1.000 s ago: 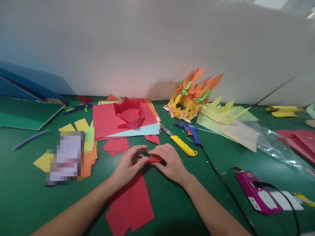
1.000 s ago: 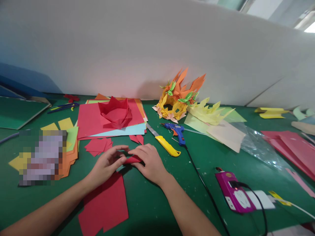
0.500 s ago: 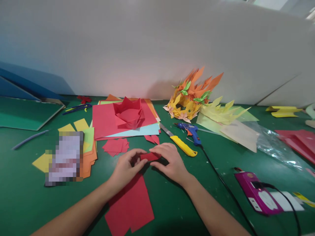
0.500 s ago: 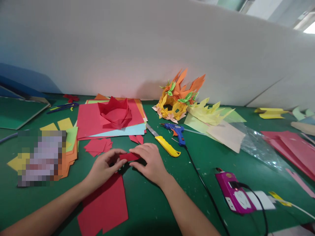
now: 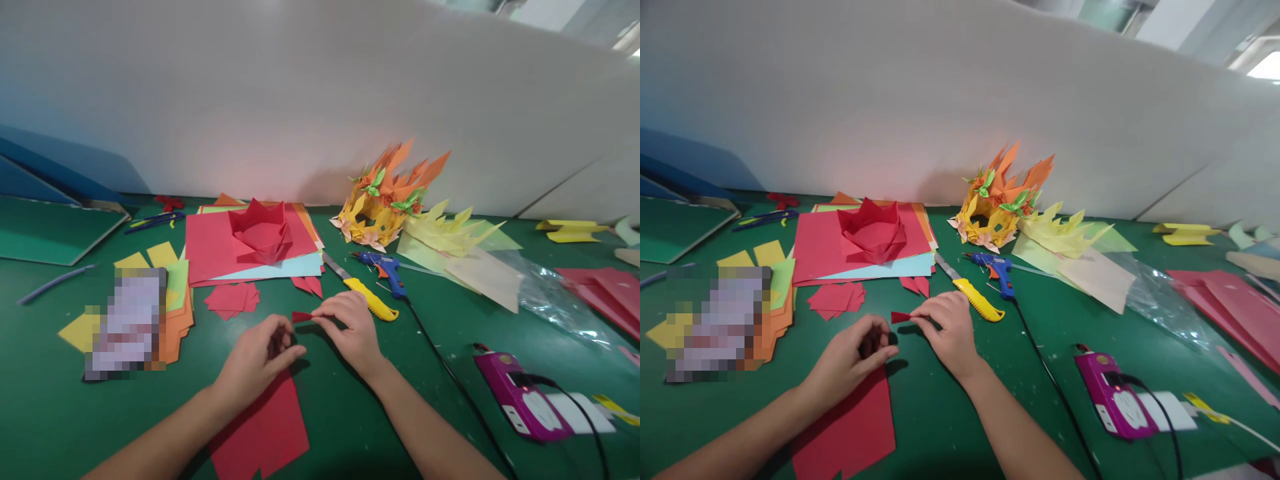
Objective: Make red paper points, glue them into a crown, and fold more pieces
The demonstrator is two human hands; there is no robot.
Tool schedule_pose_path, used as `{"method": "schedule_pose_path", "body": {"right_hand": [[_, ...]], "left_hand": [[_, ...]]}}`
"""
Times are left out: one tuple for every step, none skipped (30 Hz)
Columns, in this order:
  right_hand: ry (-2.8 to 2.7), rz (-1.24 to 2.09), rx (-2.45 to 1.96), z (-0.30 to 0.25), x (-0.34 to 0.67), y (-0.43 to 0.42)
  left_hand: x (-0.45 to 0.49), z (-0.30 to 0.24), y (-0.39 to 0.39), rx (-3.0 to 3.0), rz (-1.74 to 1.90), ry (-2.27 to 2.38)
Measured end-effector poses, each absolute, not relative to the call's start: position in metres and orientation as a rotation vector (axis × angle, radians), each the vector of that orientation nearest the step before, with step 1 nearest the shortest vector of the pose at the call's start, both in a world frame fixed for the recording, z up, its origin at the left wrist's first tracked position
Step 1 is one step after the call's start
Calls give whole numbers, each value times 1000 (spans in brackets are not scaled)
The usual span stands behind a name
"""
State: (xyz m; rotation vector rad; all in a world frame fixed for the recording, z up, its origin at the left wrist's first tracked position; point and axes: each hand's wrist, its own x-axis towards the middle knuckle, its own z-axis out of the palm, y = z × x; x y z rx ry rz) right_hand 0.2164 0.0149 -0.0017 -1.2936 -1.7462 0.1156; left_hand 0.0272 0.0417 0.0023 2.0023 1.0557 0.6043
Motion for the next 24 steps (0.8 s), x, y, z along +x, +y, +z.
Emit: {"method": "schedule_pose_path", "body": {"right_hand": [[-1738, 100, -1287, -2, 217, 15], [-1733, 84, -1278, -3, 217, 16], [-1729, 70, -1267, -3, 217, 16], [-1726, 60, -1259, -4, 216, 16], [-1724, 56, -1255, -4, 216, 16], [-1720, 53, -1254, -5, 215, 16], [-1713, 53, -1254, -5, 215, 16], [-1705, 56, -1254, -5, 215, 16], [-1694, 58, -1256, -5, 215, 15], [-1683, 59, -1256, -5, 215, 15], [-1678, 62, -1254, -4, 215, 15], [-1681, 69, -1252, -4, 215, 15], [-1696, 81, -1246, -3, 215, 15], [-1723, 95, -1239, -3, 215, 15], [-1761, 111, -1228, -2, 214, 15], [-1807, 121, -1214, -2, 214, 15], [-1852, 117, -1199, -1, 213, 14], [-1892, 98, -1181, -1, 213, 14], [-1921, 66, -1166, -1, 212, 13], [-1936, 26, -1157, -1, 211, 12], [-1939, -17, -1154, -1, 210, 11], [-1933, -56, -1158, -1, 210, 10], [-1925, -89, -1164, -2, 210, 9], [-1923, -115, -1167, -2, 210, 9]], "left_hand": [[28, 4, 38, 2037, 577, 1048], [28, 5, 35, 2070, 553, 1030], [29, 7, 32, 2097, 532, 1003], [31, 8, 30, 2115, 519, 972], [32, 9, 28, 2117, 516, 939], [32, 9, 27, 2104, 525, 914], [33, 9, 27, 2076, 548, 907], [33, 9, 28, 2031, 582, 921], [33, 8, 30, 1967, 622, 954], [32, 7, 33, 1887, 665, 995], [32, 5, 37, 1794, 717, 1037], [31, 4, 41, 1696, 773, 1063], [31, 3, 45, 1608, 841, 1065], [30, 2, 49, 1536, 907, 1044], [30, 1, 52, 1491, 931, 1014], [30, 1, 55, 1460, 937, 983], [30, 1, 57, 1441, 917, 957], [29, 1, 58, 1433, 879, 941], [29, 2, 59, 1431, 836, 932], [28, 2, 59, 1432, 797, 922], [27, 2, 58, 1437, 766, 908], [27, 1, 58, 1451, 744, 891], [26, 0, 57, 1474, 731, 873], [25, -1, 56, 1505, 729, 862]]}}
